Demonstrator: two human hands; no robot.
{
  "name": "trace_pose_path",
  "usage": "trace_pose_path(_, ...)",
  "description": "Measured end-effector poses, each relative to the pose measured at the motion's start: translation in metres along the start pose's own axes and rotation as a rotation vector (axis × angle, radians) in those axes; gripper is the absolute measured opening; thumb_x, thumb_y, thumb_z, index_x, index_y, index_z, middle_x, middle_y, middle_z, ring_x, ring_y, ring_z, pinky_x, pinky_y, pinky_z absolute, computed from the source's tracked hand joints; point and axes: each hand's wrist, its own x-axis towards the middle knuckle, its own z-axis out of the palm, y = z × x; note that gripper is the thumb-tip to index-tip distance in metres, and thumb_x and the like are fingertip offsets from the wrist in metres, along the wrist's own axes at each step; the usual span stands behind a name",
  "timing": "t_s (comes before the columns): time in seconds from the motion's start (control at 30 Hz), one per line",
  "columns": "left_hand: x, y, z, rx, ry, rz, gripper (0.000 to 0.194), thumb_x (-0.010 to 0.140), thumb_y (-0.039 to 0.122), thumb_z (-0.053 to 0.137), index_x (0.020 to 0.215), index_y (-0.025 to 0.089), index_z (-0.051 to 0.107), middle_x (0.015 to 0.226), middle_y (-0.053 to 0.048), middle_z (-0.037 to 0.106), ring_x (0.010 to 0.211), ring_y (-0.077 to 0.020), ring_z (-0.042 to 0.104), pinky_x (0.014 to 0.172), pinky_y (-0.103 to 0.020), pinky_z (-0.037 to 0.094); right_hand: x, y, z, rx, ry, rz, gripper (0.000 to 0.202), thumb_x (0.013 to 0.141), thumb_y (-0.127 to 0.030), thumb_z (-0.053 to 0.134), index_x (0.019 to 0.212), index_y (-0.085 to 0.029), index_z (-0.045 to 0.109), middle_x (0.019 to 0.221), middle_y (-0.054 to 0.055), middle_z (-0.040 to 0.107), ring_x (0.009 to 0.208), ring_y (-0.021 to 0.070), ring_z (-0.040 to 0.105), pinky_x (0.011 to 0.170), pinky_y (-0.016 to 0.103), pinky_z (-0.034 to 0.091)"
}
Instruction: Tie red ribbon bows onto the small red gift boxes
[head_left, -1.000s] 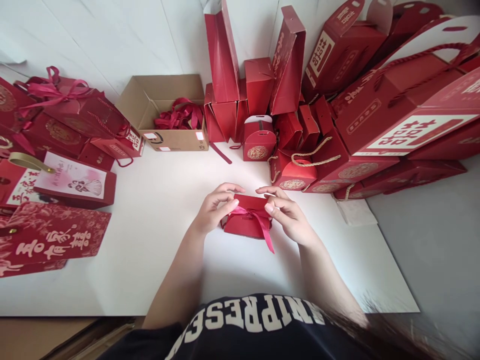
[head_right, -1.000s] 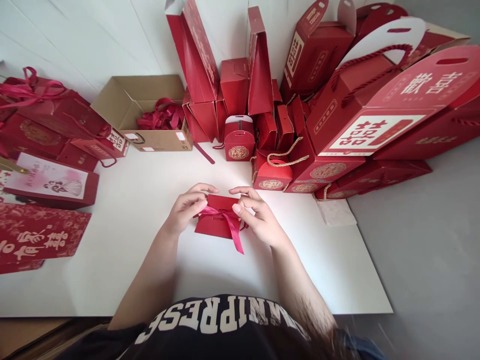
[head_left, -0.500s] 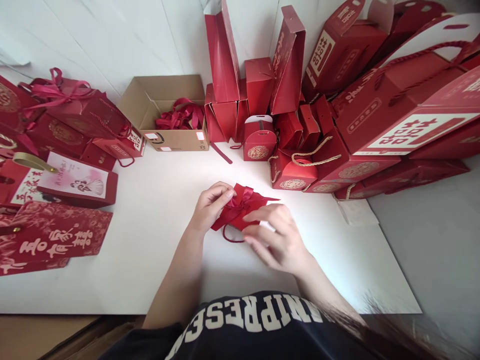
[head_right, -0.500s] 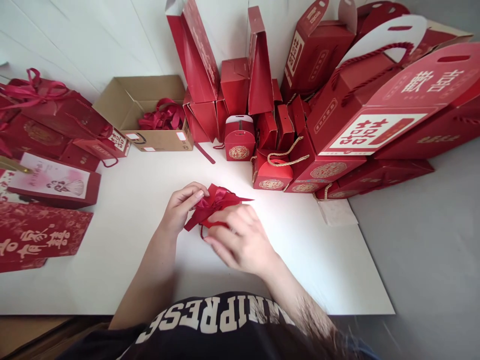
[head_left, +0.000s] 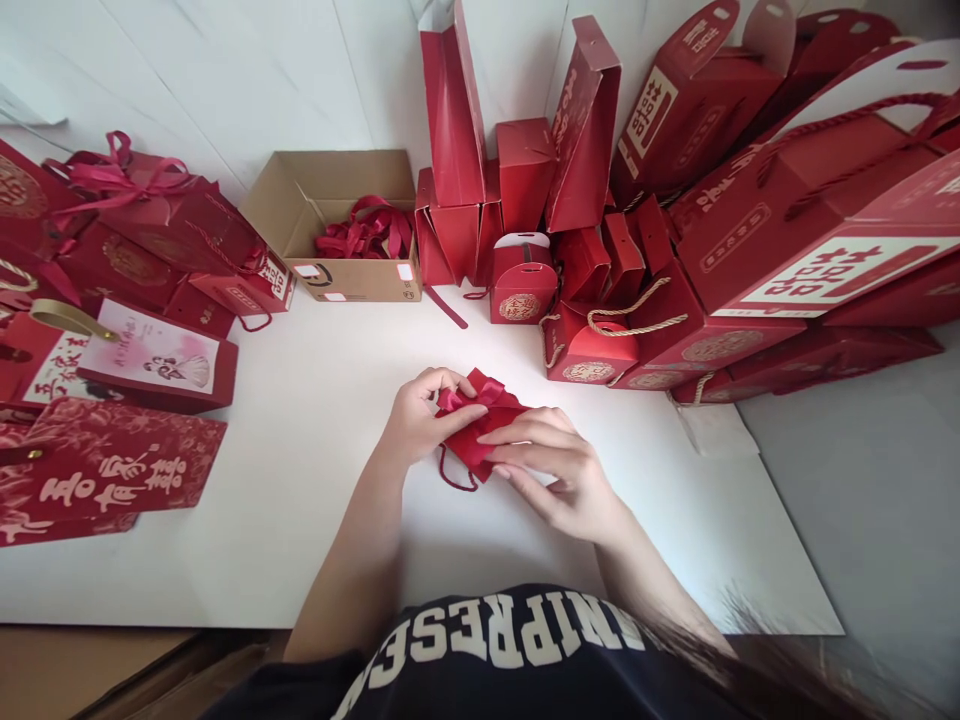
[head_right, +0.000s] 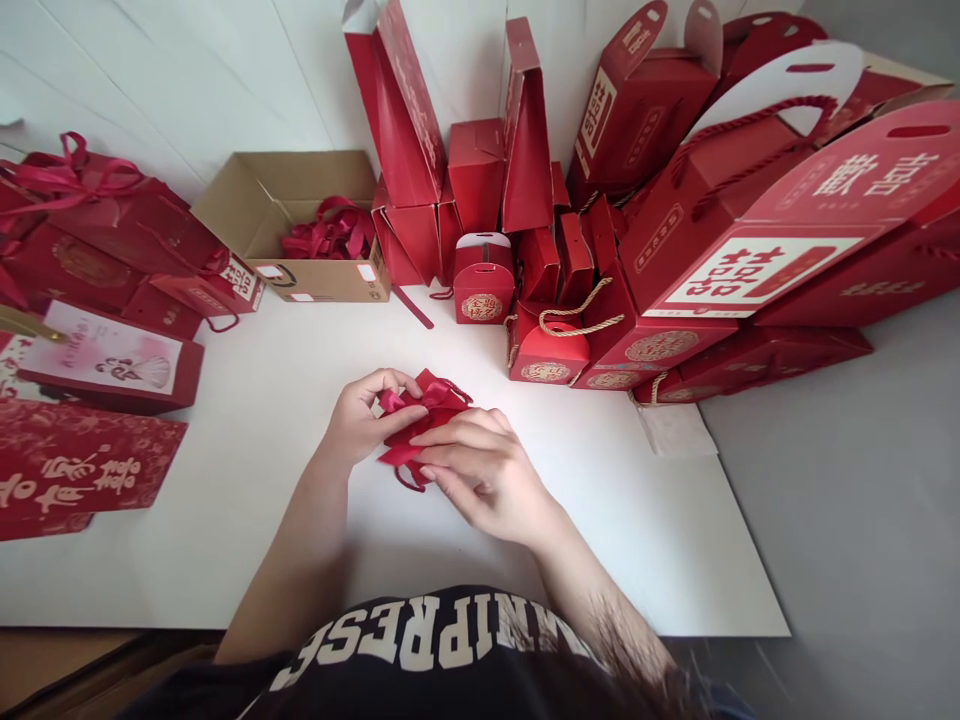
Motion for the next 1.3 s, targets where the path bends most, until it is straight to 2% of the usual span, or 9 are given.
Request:
trace_pose_path(0.2, -0.001, -0.005, -0.006, 0.110, -0.082, 0.039, 0.030, 0.077, 0.032, 0.077, 0.066, 0.020, 0.052, 0.082, -0.003, 0.067, 0.077, -0.0172, 0.058, 0.079, -0.036, 0.045, -0.006, 0.014, -0.021, 0.216, -0.040, 0.103, 0.021, 0.090, -0.011, 0.063, 0.104, -0.022, 0.074, 0.103, 0.005, 0.071, 0.095, 0.0172, 0.065, 0.084, 0.034, 0.053)
trace_pose_path(0.43, -0.002, -0.002, -0.008, 0.179, -0.091, 0.076, 0.030, 0.077, 0.033, 0.077, 0.065, 0.021, 0.052, 0.078, -0.003, 0.066, 0.082, -0.0195, 0.058, 0.080, -0.037, 0.046, -0.007, 0.020, -0.035, 0.074, -0.190, 0.075, 0.016, 0.090, -0.011, 0.061, 0.096, -0.021, 0.072, 0.099, 0.004, 0.072, 0.089, 0.0174, 0.063, 0.085, 0.036, 0.049)
trace_pose_path(0.63, -0.005, 0.015, -0.012, 0.285, -0.212, 0.101, 0.023, 0.080, 0.021, 0.069, 0.071, 0.022, 0.047, 0.091, -0.001, 0.071, 0.088, -0.0193, 0.058, 0.087, -0.038, 0.046, -0.009, 0.019, -0.042, 0.116, -0.234, 0.105, 0.016, 0.088, -0.010, 0.058, 0.079, -0.020, 0.067, 0.089, 0.003, 0.071, 0.083, 0.0175, 0.062, 0.081, 0.036, 0.047)
trace_pose_path(0.73, -0.007, 0.022, -0.012, 0.363, -0.200, 0.138, 0.025, 0.081, 0.017, 0.064, 0.070, 0.022, 0.042, 0.091, 0.001, 0.074, 0.090, -0.0196, 0.055, 0.091, -0.039, 0.044, -0.009, 0.020, -0.041, 0.173, -0.116, 0.159, 0.026, 0.094, -0.016, 0.052, 0.068, -0.020, 0.057, 0.079, 0.003, 0.065, 0.074, 0.0159, 0.058, 0.071, 0.033, 0.046)
trace_pose_path(0.83, -0.008, 0.024, -0.011, 0.418, -0.186, 0.177, 0.022, 0.082, 0.015, 0.062, 0.070, 0.023, 0.044, 0.089, 0.001, 0.075, 0.089, -0.0201, 0.053, 0.095, -0.041, 0.042, -0.007, 0.021, -0.036, 0.001, 0.054, 0.216, 0.007, 0.092, -0.023, 0.060, 0.086, -0.020, 0.058, 0.095, 0.007, 0.064, 0.091, 0.0207, 0.060, 0.082, 0.038, 0.047)
trace_pose_path(0.9, -0.008, 0.023, -0.010, 0.414, -0.174, 0.203, 0.022, 0.082, 0.015, 0.062, 0.069, 0.023, 0.045, 0.088, 0.002, 0.075, 0.088, -0.0201, 0.054, 0.098, -0.043, 0.040, -0.005, 0.022, -0.031, -0.087, 0.017, 0.200, 0.019, 0.089, -0.026, 0.066, 0.105, -0.021, 0.058, 0.112, 0.010, 0.063, 0.107, 0.0248, 0.058, 0.094, 0.042, 0.046)
trace_pose_path(0.97, -0.007, 0.020, -0.009, 0.394, -0.159, 0.224, 0.023, 0.081, 0.016, 0.063, 0.068, 0.023, 0.045, 0.087, 0.002, 0.075, 0.085, -0.0196, 0.056, 0.104, -0.045, 0.037, -0.004, 0.024, -0.026, -0.089, -0.053, 0.192, 0.028, 0.090, -0.026, 0.065, 0.116, -0.021, 0.056, 0.117, 0.011, 0.062, 0.108, 0.0245, 0.059, 0.092, 0.041, 0.049)
trace_pose_path(1.1, -0.006, 0.014, -0.009, 0.392, -0.092, 0.238, 0.014, 0.080, 0.017, 0.064, 0.072, 0.024, 0.054, 0.081, 0.001, 0.072, 0.081, -0.0194, 0.057, 0.111, -0.047, 0.033, -0.005, 0.026, -0.022, -0.127, 0.014, 0.191, 0.010, 0.096, -0.020, 0.056, 0.104, -0.021, 0.062, 0.100, 0.008, 0.066, 0.093, 0.0210, 0.063, 0.083, 0.037, 0.051)
trace_pose_path(1.3, -0.005, 0.007, -0.006, 0.416, -0.024, 0.254, 0.017, 0.080, 0.017, 0.064, 0.069, 0.023, 0.053, 0.078, 0.001, 0.070, 0.083, -0.0190, 0.059, 0.114, -0.048, 0.032, -0.007, 0.021, -0.023, -0.097, 0.021, 0.246, 0.005, 0.095, -0.023, 0.058, 0.094, -0.020, 0.063, 0.085, 0.004, 0.066, 0.076, 0.0157, 0.061, 0.067, 0.028, 0.049)
